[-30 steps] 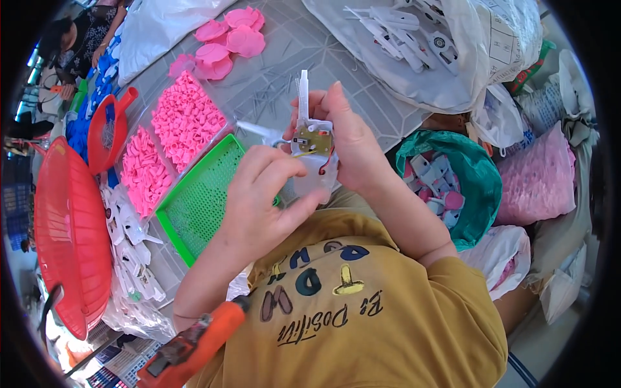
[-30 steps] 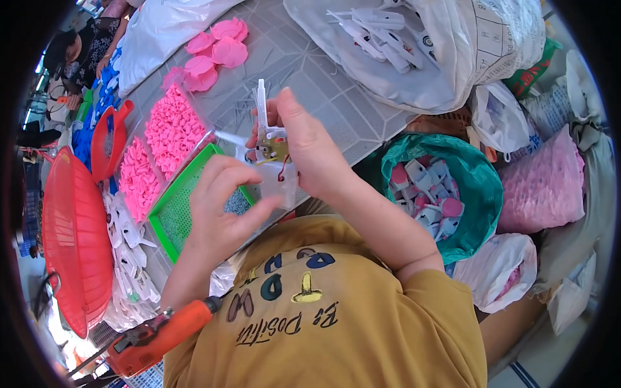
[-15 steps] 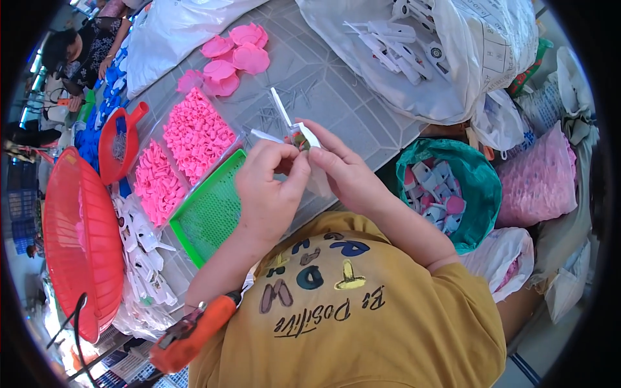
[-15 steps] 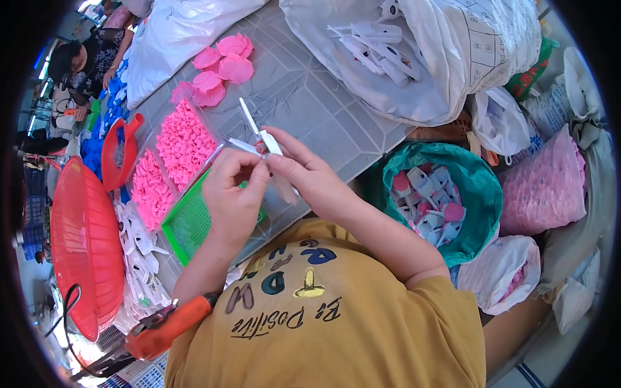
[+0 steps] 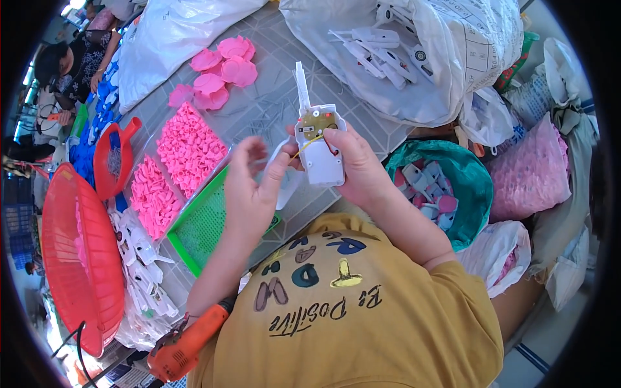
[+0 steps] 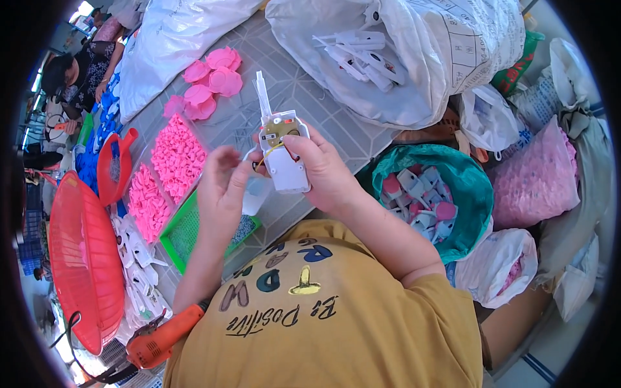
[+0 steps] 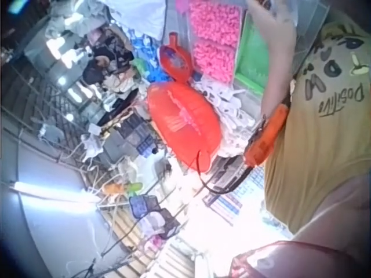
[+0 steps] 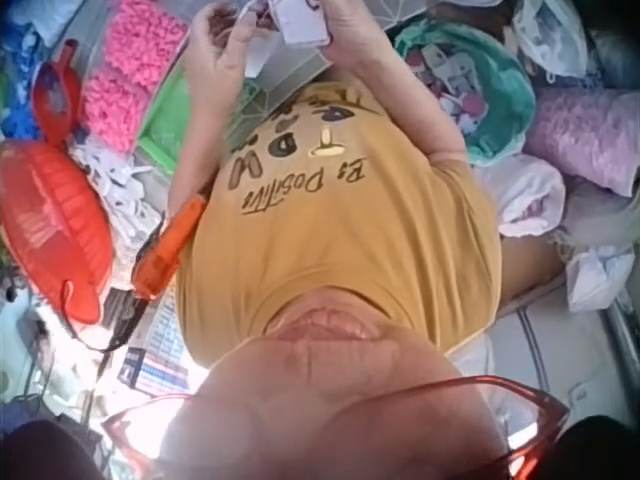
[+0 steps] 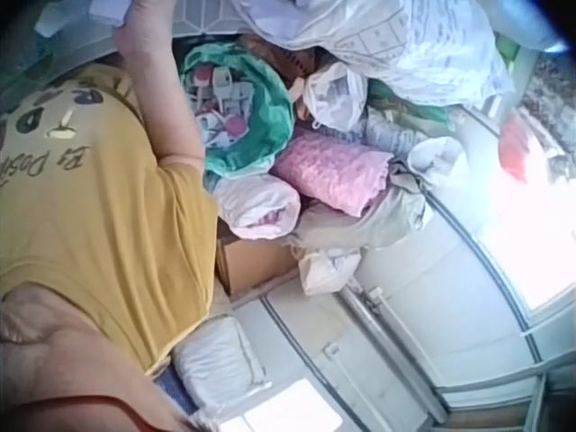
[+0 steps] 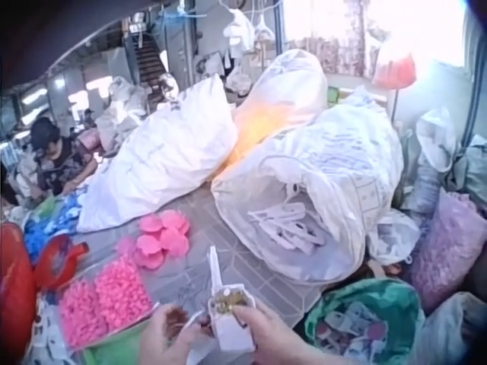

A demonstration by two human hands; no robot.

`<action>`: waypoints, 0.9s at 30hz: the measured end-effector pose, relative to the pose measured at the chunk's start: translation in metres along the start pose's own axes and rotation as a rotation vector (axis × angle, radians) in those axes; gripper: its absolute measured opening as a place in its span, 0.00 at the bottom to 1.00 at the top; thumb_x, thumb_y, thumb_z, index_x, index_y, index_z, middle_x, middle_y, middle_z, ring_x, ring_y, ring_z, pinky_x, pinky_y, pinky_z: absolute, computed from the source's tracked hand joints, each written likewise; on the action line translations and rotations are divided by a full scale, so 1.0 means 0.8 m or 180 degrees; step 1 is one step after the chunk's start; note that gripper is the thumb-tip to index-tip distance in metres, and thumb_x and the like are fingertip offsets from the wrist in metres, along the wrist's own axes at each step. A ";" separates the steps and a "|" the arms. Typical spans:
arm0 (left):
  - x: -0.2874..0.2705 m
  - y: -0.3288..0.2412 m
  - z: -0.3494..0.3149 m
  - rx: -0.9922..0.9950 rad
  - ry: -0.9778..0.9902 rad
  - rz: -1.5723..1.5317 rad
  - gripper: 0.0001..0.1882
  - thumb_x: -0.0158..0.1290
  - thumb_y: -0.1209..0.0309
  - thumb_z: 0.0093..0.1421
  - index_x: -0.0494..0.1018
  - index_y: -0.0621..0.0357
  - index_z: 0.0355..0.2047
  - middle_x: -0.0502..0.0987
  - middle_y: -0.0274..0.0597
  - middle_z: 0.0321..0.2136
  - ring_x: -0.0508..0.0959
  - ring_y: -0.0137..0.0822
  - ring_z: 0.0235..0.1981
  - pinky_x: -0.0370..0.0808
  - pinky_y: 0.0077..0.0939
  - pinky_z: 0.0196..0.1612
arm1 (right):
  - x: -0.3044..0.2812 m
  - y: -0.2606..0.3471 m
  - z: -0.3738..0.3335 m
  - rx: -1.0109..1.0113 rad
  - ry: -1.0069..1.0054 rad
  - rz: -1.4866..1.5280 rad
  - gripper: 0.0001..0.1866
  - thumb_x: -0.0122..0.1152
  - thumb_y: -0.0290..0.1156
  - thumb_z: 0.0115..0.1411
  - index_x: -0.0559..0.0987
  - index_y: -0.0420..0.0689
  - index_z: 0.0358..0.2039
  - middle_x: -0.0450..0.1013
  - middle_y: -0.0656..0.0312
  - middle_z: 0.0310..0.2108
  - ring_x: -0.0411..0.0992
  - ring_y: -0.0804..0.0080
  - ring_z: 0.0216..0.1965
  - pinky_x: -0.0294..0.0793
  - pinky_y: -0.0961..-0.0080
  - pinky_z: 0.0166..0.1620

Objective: Assembling a toy walkie-talkie by inserting internal components and applying glue.

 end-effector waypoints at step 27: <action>-0.021 -0.040 -0.053 0.2843 0.0652 0.1741 0.25 0.61 0.81 0.46 0.74 0.58 0.47 0.71 0.48 0.45 0.76 0.51 0.47 0.78 0.41 0.46 | 0.001 -0.073 0.039 0.0786 -0.0018 0.0244 0.24 0.57 0.32 0.61 0.69 0.42 0.57 0.72 0.55 0.52 0.76 0.60 0.49 0.79 0.61 0.50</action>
Point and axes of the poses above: each hand's wrist, its own z-axis towards the middle knuckle, its own x-axis out of the palm, y = z × x, the point moved 6 cm from there along z, towards the middle knuckle
